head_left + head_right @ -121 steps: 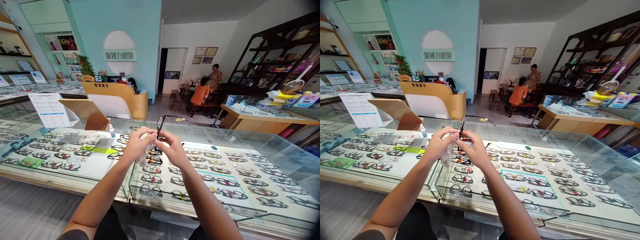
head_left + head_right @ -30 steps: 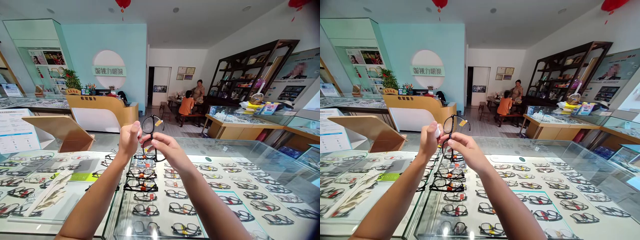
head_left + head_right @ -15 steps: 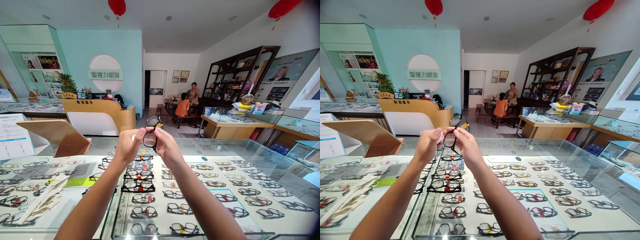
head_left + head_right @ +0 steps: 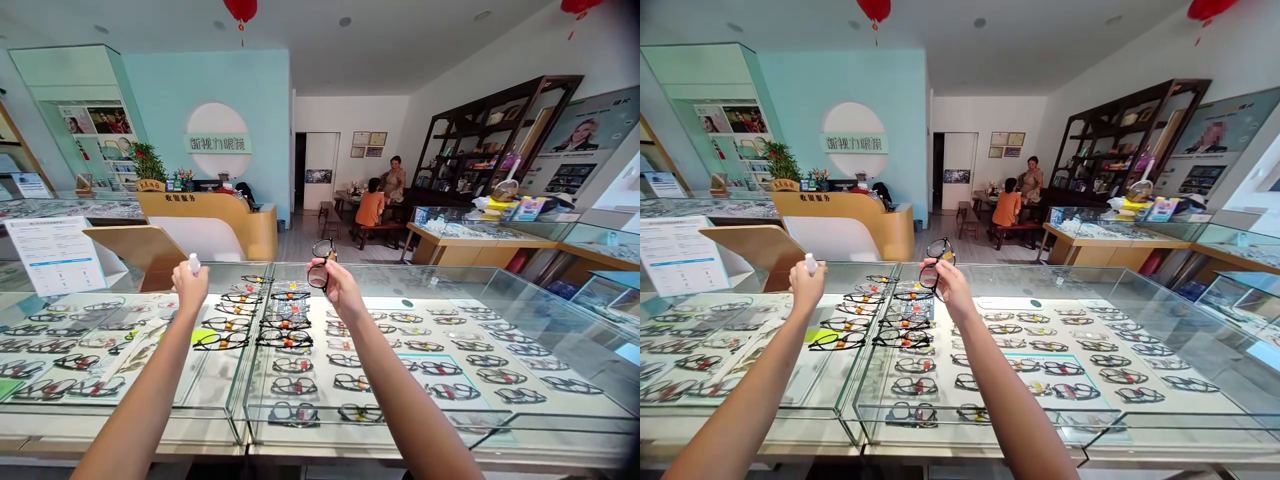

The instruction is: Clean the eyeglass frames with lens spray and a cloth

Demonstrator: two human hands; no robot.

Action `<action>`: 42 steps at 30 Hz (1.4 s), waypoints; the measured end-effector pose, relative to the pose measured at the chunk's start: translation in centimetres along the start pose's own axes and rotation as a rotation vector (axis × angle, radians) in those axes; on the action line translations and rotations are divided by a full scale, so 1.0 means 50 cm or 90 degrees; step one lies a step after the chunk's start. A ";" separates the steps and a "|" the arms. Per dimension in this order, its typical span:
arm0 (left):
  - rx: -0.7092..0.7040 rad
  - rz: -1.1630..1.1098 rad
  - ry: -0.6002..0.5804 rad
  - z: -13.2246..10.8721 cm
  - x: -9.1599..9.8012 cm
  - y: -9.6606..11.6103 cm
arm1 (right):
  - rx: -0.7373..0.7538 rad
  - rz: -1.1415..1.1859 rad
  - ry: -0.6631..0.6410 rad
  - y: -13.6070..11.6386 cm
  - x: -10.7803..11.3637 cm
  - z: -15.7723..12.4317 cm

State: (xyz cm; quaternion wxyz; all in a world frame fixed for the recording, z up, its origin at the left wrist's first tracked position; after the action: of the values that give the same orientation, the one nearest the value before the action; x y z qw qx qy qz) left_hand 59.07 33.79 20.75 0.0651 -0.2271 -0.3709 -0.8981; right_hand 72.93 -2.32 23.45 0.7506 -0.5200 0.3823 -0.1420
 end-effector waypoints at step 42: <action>0.013 0.164 -0.039 -0.020 0.070 -0.184 | -0.042 0.007 0.018 0.088 0.094 0.036</action>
State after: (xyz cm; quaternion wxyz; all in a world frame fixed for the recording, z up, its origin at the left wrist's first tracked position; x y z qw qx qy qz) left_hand 52.95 39.86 15.86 0.1707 -0.2995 -0.3494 -0.8712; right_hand 76.53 -2.14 17.84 0.7283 -0.5400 0.4005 -0.1326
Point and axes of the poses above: each hand's wrist, its own z-axis towards the middle knuckle, its own x-axis out of the back of the hand, y = z × x, the point moved 2 cm from there along z, towards the middle knuckle, and after that the axes turned 15 degrees about -x, right-handed, at the moved point
